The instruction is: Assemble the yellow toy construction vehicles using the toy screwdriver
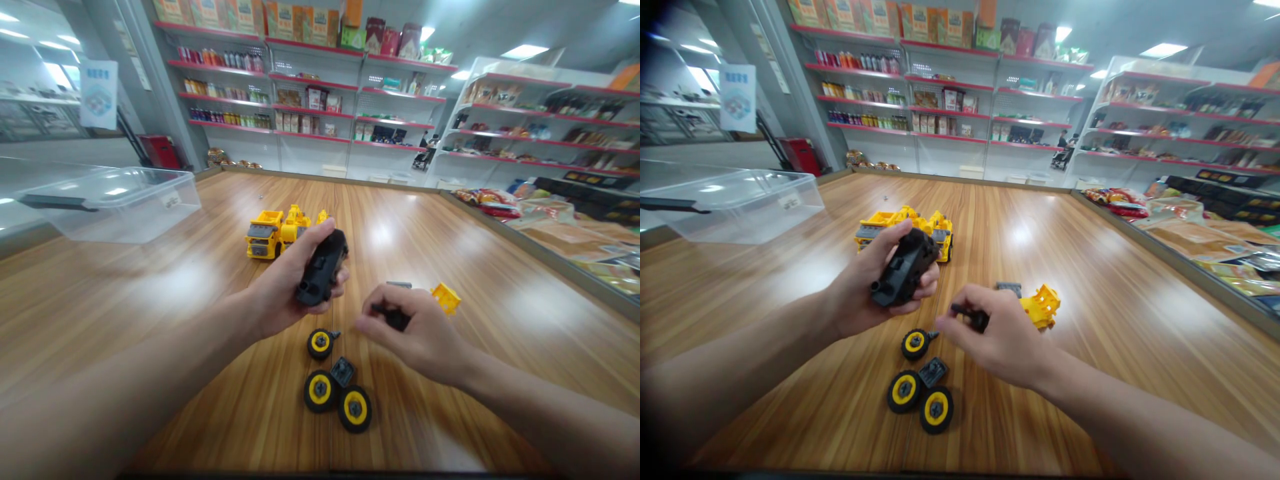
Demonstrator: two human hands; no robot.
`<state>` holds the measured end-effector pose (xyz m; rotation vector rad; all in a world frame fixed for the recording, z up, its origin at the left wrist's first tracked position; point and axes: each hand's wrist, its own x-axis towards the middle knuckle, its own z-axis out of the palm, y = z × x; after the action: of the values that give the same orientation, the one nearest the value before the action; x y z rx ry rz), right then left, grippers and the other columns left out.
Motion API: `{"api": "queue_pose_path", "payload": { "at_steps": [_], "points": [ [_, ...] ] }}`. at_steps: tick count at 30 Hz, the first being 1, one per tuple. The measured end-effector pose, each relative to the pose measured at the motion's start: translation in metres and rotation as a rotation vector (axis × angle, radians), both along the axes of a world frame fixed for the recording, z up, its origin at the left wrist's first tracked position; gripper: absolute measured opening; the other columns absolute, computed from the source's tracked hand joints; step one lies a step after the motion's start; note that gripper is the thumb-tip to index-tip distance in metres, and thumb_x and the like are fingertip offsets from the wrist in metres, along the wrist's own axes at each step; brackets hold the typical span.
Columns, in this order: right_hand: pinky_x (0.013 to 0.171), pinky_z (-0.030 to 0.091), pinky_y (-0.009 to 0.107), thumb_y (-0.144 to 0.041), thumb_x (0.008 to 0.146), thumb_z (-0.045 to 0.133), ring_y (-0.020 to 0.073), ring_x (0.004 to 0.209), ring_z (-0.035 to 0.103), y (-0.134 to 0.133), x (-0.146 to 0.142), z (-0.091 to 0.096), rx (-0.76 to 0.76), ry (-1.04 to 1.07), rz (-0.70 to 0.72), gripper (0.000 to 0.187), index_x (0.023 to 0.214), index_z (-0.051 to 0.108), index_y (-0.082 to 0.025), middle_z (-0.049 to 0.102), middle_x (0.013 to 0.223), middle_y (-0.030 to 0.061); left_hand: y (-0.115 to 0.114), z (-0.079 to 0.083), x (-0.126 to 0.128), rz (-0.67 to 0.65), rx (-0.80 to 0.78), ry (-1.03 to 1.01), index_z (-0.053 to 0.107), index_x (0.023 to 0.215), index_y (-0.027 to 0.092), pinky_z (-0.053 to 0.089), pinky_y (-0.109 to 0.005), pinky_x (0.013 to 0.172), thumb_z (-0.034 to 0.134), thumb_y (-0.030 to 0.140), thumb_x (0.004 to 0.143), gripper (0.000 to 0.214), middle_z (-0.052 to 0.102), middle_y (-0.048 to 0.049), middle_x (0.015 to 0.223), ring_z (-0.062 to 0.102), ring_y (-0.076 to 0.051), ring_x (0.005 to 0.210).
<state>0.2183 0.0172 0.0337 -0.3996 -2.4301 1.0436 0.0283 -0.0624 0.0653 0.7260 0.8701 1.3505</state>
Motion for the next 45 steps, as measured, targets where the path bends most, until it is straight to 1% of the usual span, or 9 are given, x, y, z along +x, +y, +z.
{"api": "queue_pose_path", "payload": {
  "at_steps": [3,5,12,18,21,26,31,36,45],
  "points": [
    [0.047,0.035,0.018,-0.044,0.078,0.076,0.0075,0.05,0.049,-0.005,0.004,0.003,0.097,-0.269,0.362,0.03,0.09,0.067,-0.018,0.056,0.061,-0.0043,0.001,0.001,-0.004,0.066,0.023,-0.082,0.061,0.087,0.017,0.025,-0.014,0.035,0.059,0.066,0.08,0.05,0.051,-0.0002,0.064,0.045,-0.009,0.051],
    [0.046,0.034,0.017,-0.047,0.071,0.08,0.0083,0.05,0.052,-0.008,0.005,0.004,0.146,-0.377,0.467,0.039,0.097,0.068,-0.019,0.059,0.063,-0.0038,0.002,0.0,-0.004,0.096,0.013,-0.095,0.061,0.087,0.017,0.027,-0.014,0.035,0.059,0.064,0.081,0.047,0.052,-0.0008,0.065,0.046,-0.009,0.051],
    [0.045,0.031,0.017,-0.044,0.073,0.079,0.0092,0.048,0.053,-0.006,0.004,0.007,0.179,-0.42,0.456,0.04,0.102,0.068,-0.019,0.06,0.062,-0.0033,0.005,-0.005,-0.003,0.153,-0.11,-0.045,0.061,0.085,0.018,0.037,-0.019,0.035,0.059,0.049,0.083,0.031,0.059,-0.0038,0.07,0.055,-0.014,0.053],
    [0.046,0.035,0.017,-0.039,0.076,0.075,0.0098,0.051,0.056,-0.007,0.006,0.008,0.172,-0.457,0.452,0.036,0.104,0.067,-0.018,0.062,0.064,-0.0019,0.006,-0.009,0.001,0.208,-0.189,0.059,0.067,0.089,0.017,0.051,-0.025,0.042,0.064,0.047,0.08,0.031,0.067,-0.0057,0.076,0.064,-0.017,0.057],
    [0.046,0.038,0.016,-0.032,0.072,0.075,0.0088,0.051,0.055,-0.008,0.006,0.006,0.124,-0.433,0.437,0.033,0.101,0.066,-0.018,0.059,0.063,-0.0041,0.005,-0.01,0.003,0.241,-0.238,0.059,0.067,0.086,0.017,0.054,-0.026,0.045,0.067,0.043,0.078,0.027,0.069,-0.005,0.074,0.066,-0.017,0.056],
    [0.047,0.039,0.016,-0.024,0.069,0.072,0.0073,0.05,0.052,-0.004,0.005,0.002,0.028,-0.23,0.329,0.03,0.097,0.06,-0.019,0.052,0.059,-0.0079,0.005,-0.011,0.003,0.226,-0.235,0.072,0.068,0.084,0.017,0.053,-0.026,0.044,0.066,0.043,0.078,0.028,0.068,-0.0044,0.071,0.066,-0.017,0.055],
    [0.046,0.032,0.019,-0.028,0.078,0.069,0.0065,0.047,0.042,0.001,0.002,0.002,0.035,-0.035,0.027,0.022,0.094,0.055,-0.02,0.046,0.056,-0.0096,0.004,-0.01,0.003,0.245,-0.251,0.09,0.068,0.082,0.017,0.05,-0.025,0.041,0.066,0.044,0.077,0.028,0.068,-0.0046,0.069,0.064,-0.017,0.052],
    [0.051,0.037,0.022,-0.032,0.09,0.06,0.0097,0.054,0.051,0.004,0.0,0.002,0.001,0.067,-0.21,0.019,0.103,0.053,-0.021,0.055,0.062,-0.0059,0.003,-0.008,0.005,0.211,-0.291,0.067,0.069,0.074,0.013,0.053,-0.027,0.046,0.062,0.04,0.076,0.028,0.069,-0.0075,0.066,0.065,-0.018,0.051],
    [0.061,0.048,0.025,-0.039,0.097,0.053,0.0146,0.074,0.063,0.006,-0.002,-0.002,-0.132,0.156,-0.159,0.028,0.119,0.048,-0.022,0.065,0.086,0.0015,0.002,-0.014,0.008,0.012,-0.365,0.063,0.068,0.074,0.011,0.057,-0.032,0.052,0.059,0.035,0.078,0.026,0.072,-0.0118,0.071,0.07,-0.023,0.056]
  ]
}}
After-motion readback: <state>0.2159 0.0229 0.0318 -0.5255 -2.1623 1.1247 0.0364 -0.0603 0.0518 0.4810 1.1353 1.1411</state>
